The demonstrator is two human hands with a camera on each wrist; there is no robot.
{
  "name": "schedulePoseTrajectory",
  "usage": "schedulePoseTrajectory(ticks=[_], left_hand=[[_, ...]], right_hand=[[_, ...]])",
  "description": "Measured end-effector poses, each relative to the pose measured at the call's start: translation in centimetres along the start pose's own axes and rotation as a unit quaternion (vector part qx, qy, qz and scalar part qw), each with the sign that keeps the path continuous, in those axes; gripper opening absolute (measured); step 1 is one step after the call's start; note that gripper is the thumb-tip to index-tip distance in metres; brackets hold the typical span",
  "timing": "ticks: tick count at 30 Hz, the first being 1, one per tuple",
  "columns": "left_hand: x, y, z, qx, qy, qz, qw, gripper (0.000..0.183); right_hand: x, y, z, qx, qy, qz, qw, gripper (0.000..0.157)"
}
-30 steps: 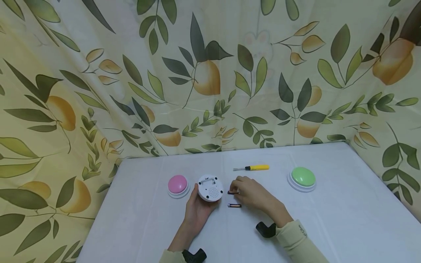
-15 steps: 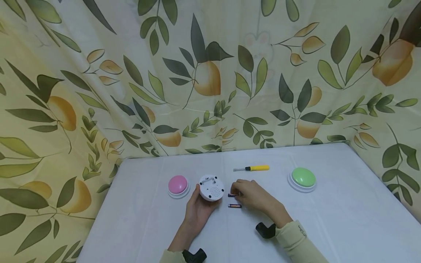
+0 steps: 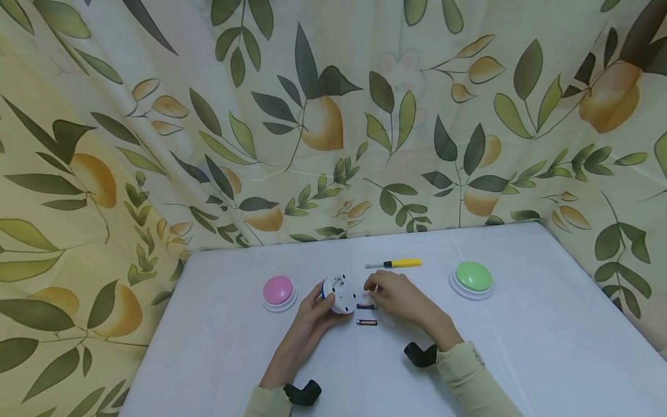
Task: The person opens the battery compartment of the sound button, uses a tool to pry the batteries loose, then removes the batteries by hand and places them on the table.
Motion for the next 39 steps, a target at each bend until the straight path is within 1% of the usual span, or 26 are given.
schedulePoseTrajectory(ticks=[2, 3, 4, 5, 6, 7, 9, 10, 11, 13, 16, 18, 22, 25, 29, 33, 35, 39], left_hand=[[0.4, 0.5, -0.4, 0.07, 0.022, -0.01, 0.9973, 0.072], [0.7, 0.9, -0.5, 0.113, 0.033, -0.011, 0.993, 0.074], [1.0, 1.2, -0.6, 0.157, 0.047, -0.013, 0.9864, 0.075], [1.4, 1.7, -0.8, 0.2, 0.06, -0.013, 0.9778, 0.076], [1.8, 2.1, -0.8, 0.243, 0.071, -0.01, 0.9673, 0.077], [2.1, 2.7, -0.6, 0.282, 0.08, -0.001, 0.956, 0.077], [2.6, 3.7, -0.4, 0.349, 0.097, 0.017, 0.9319, 0.079], [2.9, 4.1, -0.2, 0.375, 0.103, 0.024, 0.9211, 0.08], [3.2, 4.4, 0.0, 0.395, 0.107, 0.032, 0.9119, 0.081], [3.6, 4.8, 0.2, 0.423, 0.114, 0.04, 0.8979, 0.08], [4.2, 4.9, 0.4, 0.461, 0.118, 0.051, 0.8781, 0.079], [4.6, 4.8, 0.5, 0.482, 0.118, 0.053, 0.8666, 0.078], [5.3, 4.6, 1.0, 0.539, 0.117, 0.054, 0.8325, 0.079], [5.6, 4.5, 1.4, 0.569, 0.123, 0.053, 0.8111, 0.079], [5.8, 4.5, 1.7, 0.595, 0.132, 0.052, 0.7913, 0.075], [5.8, 4.5, 1.9, 0.616, 0.135, 0.049, 0.7748, 0.07], [5.8, 4.5, 1.9, 0.623, 0.136, 0.051, 0.7689, 0.069], [5.8, 4.4, 2.0, 0.626, 0.137, 0.051, 0.7658, 0.068]], right_hand=[[0.1, 0.1, -0.3, 0.022, 0.013, 0.0, 1.0, 0.02], [0.1, 0.0, -0.5, 0.035, 0.02, -0.002, 0.999, 0.024], [0.0, -0.1, -0.7, 0.048, 0.027, -0.006, 0.998, 0.028], [0.0, -0.2, -0.9, 0.061, 0.034, -0.008, 0.998, 0.032], [0.0, -0.4, -1.1, 0.068, 0.041, -0.013, 0.997, 0.037], [0.0, -0.5, -1.3, 0.075, 0.048, -0.018, 0.996, 0.041], [0.0, -0.7, -1.6, 0.09, 0.058, -0.021, 0.994, 0.047], [0.0, -0.7, -1.7, 0.093, 0.061, -0.02, 0.994, 0.05], [0.0, -0.6, -1.7, 0.094, 0.062, -0.019, 0.993, 0.052], [0.1, -0.4, -1.6, 0.094, 0.062, -0.013, 0.993, 0.054], [0.2, 0.2, -1.4, 0.094, 0.061, -0.004, 0.994, 0.054], [0.2, 0.6, -1.2, 0.092, 0.059, 0.001, 0.994, 0.052], [0.3, 1.4, -0.8, 0.087, 0.06, 0.004, 0.994, 0.048], [0.4, 1.8, -0.6, 0.077, 0.067, 0.001, 0.995, 0.045], [0.5, 2.2, -0.4, 0.06, 0.074, 0.0, 0.995, 0.042], [0.5, 2.8, -0.1, 0.056, 0.069, 0.013, 0.996, 0.041], [0.5, 3.0, 0.1, 0.061, 0.065, 0.022, 0.996, 0.041], [0.5, 3.2, 0.3, 0.065, 0.06, 0.03, 0.996, 0.04]])
Point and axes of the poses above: each hand's wrist, its own x-axis towards the middle knuckle, its own z-axis out of the palm, y = z × x, the point moved 10 cm from there along x, towards the middle knuckle, and after that the axes turned 11 degrees about x, right-handed, at the moved point
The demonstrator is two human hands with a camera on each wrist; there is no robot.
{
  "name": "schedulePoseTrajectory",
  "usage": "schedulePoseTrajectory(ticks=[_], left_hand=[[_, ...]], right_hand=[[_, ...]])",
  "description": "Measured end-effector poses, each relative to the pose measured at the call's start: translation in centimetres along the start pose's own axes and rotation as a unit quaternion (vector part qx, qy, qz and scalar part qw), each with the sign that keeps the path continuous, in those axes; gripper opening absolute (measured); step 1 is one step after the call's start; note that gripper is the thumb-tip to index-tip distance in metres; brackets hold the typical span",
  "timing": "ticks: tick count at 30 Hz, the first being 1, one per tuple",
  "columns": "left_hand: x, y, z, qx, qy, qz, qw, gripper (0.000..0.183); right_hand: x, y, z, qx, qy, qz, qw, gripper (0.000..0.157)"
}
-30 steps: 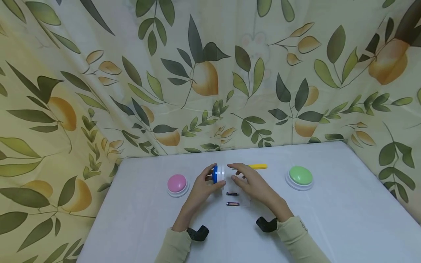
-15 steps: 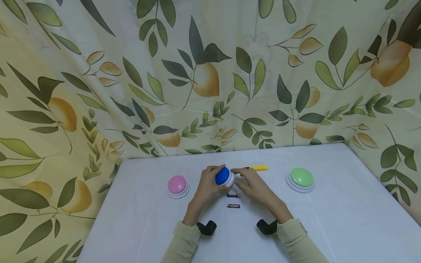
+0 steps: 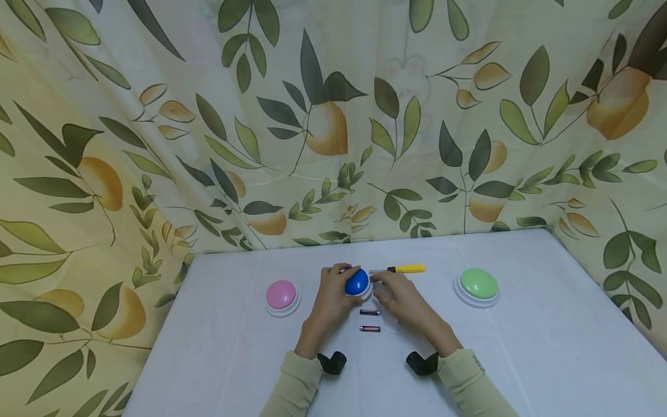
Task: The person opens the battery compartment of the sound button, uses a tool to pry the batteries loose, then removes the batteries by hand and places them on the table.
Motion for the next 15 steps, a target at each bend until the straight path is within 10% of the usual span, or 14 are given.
schedulePoseTrajectory(ticks=[15], left_hand=[[-0.6, 0.59, 0.69, -0.009, 0.03, 0.029, 0.9991, 0.064]], right_hand=[[-0.15, 0.43, -0.44, -0.006, 0.013, 0.016, 1.0, 0.036]])
Point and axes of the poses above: each hand's wrist, its own x-axis towards the middle knuckle, its own z-axis out of the palm, y = z × x, the point moved 10 cm from there along x, towards the middle knuckle, and after that the axes turned 11 degrees about x, right-handed, at the moved point
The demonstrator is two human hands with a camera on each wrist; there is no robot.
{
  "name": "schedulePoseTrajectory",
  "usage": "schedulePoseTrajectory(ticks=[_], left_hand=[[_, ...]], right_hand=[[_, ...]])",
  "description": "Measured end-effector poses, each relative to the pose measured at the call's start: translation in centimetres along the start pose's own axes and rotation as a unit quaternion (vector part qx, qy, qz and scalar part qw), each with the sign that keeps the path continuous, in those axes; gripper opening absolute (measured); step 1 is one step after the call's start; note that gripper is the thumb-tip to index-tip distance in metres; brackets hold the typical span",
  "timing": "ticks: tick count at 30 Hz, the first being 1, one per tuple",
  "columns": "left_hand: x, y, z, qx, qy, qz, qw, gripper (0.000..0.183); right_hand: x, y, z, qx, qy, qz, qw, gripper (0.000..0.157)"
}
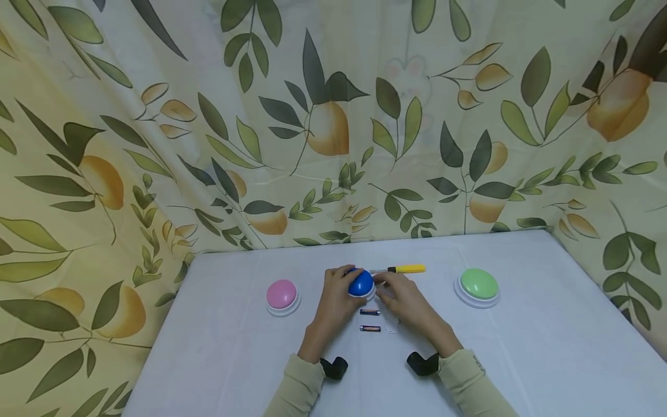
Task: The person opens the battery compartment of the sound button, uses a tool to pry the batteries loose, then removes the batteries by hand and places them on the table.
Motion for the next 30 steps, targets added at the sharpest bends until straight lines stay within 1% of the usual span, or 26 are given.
schedulePoseTrajectory(ticks=[3, 5, 7, 9, 13, 16, 19, 22, 26, 27, 30], left_hand=[[-0.2, 0.0, 0.1, 0.007, -0.005, 0.008, 0.9999, 0.062], [-0.7, -0.3, -0.3, 0.015, -0.009, 0.007, 0.9998, 0.059], [-1.2, -0.9, -1.0, 0.034, -0.01, -0.003, 0.9994, 0.057], [-2.0, -1.6, -2.2, 0.05, -0.003, -0.015, 0.9986, 0.054], [-3.2, -3.1, -5.1, 0.083, 0.037, -0.029, 0.9954, 0.048], [-4.1, -4.7, -7.1, 0.098, 0.08, -0.036, 0.9913, 0.045], [-5.1, -6.5, -8.4, 0.096, 0.11, -0.057, 0.9876, 0.046], [-6.1, -8.4, -9.0, 0.089, 0.128, -0.082, 0.9844, 0.049], [-7.1, -10.5, -9.2, 0.074, 0.136, -0.112, 0.9816, 0.054], [-7.3, -10.9, -9.2, 0.072, 0.137, -0.117, 0.981, 0.055], [-7.8, -12.0, -8.9, 0.064, 0.119, -0.137, 0.9813, 0.06]], right_hand=[[-0.4, 0.0, -0.3, -0.001, 0.003, -0.005, 1.0, 0.036], [-0.6, 0.0, -0.5, 0.004, 0.006, -0.003, 1.0, 0.036], [-0.8, -0.1, -0.5, 0.005, 0.007, 0.002, 1.0, 0.036], [-0.9, -0.3, -0.4, 0.008, 0.01, 0.012, 1.0, 0.036], [-1.1, -1.3, -0.4, 0.019, 0.019, 0.013, 1.0, 0.039], [-1.3, -2.7, -0.1, 0.029, 0.024, -0.013, 0.999, 0.04], [-1.4, -4.3, 0.4, 0.044, 0.027, -0.044, 0.998, 0.041], [-1.5, -6.0, 1.4, 0.067, 0.019, -0.078, 0.994, 0.043], [-1.4, -7.8, 3.2, 0.102, -0.003, -0.119, 0.988, 0.042], [-1.3, -8.1, 3.8, 0.109, -0.009, -0.124, 0.986, 0.042], [-0.9, -8.6, 5.7, 0.135, -0.036, -0.12, 0.983, 0.042]])
Point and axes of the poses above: each hand's wrist, its own x-axis towards the middle knuckle, its own z-axis out of the palm, y = z × x, the point moved 10 cm from there along x, towards the middle knuckle, and after that the axes turned 11 degrees about x, right-handed, at the moved point
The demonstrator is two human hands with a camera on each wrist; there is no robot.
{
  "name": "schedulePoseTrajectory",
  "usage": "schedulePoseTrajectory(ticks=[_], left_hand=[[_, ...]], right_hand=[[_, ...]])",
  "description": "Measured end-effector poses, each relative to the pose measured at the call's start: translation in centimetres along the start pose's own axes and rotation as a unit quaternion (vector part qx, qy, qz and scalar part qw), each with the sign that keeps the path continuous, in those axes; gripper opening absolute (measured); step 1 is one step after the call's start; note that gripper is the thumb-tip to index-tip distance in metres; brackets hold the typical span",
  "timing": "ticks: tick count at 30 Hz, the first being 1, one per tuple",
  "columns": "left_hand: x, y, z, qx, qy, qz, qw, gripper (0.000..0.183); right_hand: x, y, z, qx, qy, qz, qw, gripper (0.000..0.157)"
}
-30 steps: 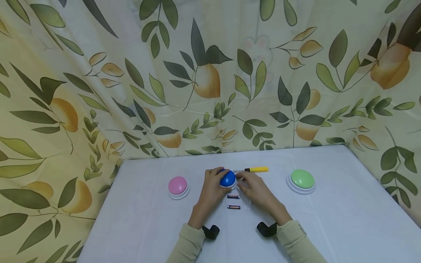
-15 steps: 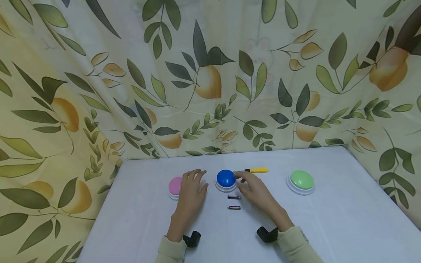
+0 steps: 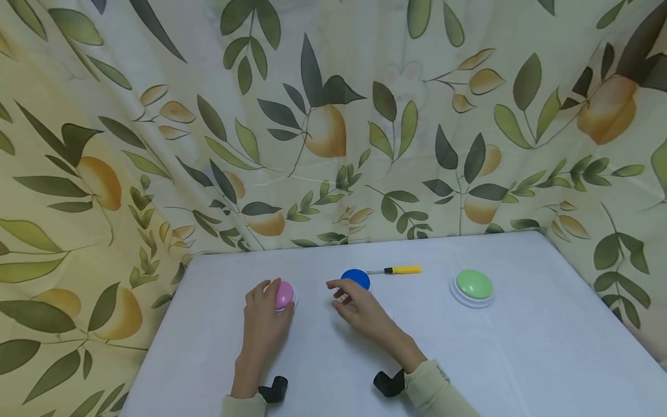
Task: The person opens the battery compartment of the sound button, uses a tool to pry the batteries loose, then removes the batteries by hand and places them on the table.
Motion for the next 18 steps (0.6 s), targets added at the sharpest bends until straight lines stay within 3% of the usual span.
schedulePoseTrajectory(ticks=[4, 9, 18], left_hand=[[-0.3, -0.8, 0.6, 0.001, -0.026, -0.012, 0.9996, 0.066], [-0.5, -1.2, 0.8, -0.007, -0.022, -0.011, 0.9997, 0.066], [-0.5, -1.4, 0.9, -0.02, -0.029, -0.021, 0.9991, 0.065]], right_hand=[[0.4, 0.4, 2.5, 0.033, -0.033, 0.029, 0.999, 0.045], [0.6, 0.4, 5.1, 0.052, -0.059, 0.042, 0.996, 0.048], [0.4, 0.9, 6.8, 0.05, -0.06, 0.07, 0.994, 0.048]])
Point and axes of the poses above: each hand's wrist, its own x-axis towards the middle knuckle, its own z-axis out of the palm, y = z × x, the point moved 10 cm from there along x, towards the middle knuckle, and after that the axes turned 11 degrees about x, right-handed, at the moved point
